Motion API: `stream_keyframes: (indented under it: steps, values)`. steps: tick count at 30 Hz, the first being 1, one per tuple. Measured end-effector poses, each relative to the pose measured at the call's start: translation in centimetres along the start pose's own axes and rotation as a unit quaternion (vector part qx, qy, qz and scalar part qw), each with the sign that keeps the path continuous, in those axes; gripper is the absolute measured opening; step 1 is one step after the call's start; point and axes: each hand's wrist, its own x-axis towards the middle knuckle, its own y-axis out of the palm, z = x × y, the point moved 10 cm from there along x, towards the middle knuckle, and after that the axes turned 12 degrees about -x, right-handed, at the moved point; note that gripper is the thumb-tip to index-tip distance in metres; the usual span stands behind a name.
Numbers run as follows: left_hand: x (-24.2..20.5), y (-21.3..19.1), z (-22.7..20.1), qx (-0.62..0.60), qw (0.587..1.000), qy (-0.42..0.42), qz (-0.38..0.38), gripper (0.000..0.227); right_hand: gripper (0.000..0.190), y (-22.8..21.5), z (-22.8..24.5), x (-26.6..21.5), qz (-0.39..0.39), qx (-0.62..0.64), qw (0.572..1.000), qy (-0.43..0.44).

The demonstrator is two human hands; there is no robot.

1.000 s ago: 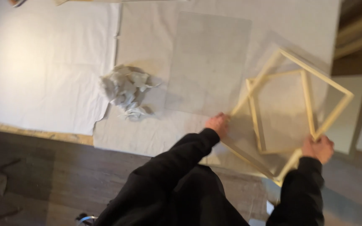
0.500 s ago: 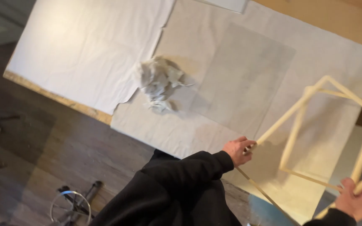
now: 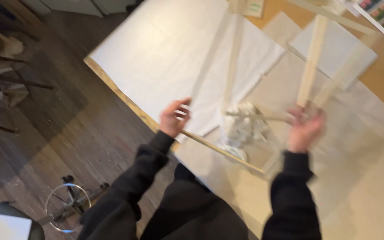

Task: Painting a wooden picture frame with a brush and preparing glass for framing.

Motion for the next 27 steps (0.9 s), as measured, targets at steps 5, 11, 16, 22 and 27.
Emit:
stream_keyframes:
  steps: [5,11,16,22,27]
  values:
    - [10.8,-24.6,12.6,0.158,0.974,-0.067,-0.146,0.048,0.018,29.7,7.5,1.6,-0.018,0.090,0.993,0.069]
    - [17.0,-34.8,26.6,0.296,0.934,-0.170,-0.108,0.047,0.024,46.1,5.0,0.1,0.024,0.027,0.980,0.194]
    - [19.8,-33.8,28.3,0.311,0.929,-0.185,-0.082,0.043,0.024,48.3,3.6,0.5,0.039,0.018,0.972,0.231]
    - [22.2,-33.3,29.8,0.335,0.921,-0.188,-0.066,0.041,0.040,49.9,-1.8,0.5,0.115,-0.101,0.956,0.250]
    - [22.7,-31.8,31.4,0.329,0.924,-0.181,-0.070,0.045,0.043,50.2,-0.9,3.9,0.177,-0.149,0.951,0.206]
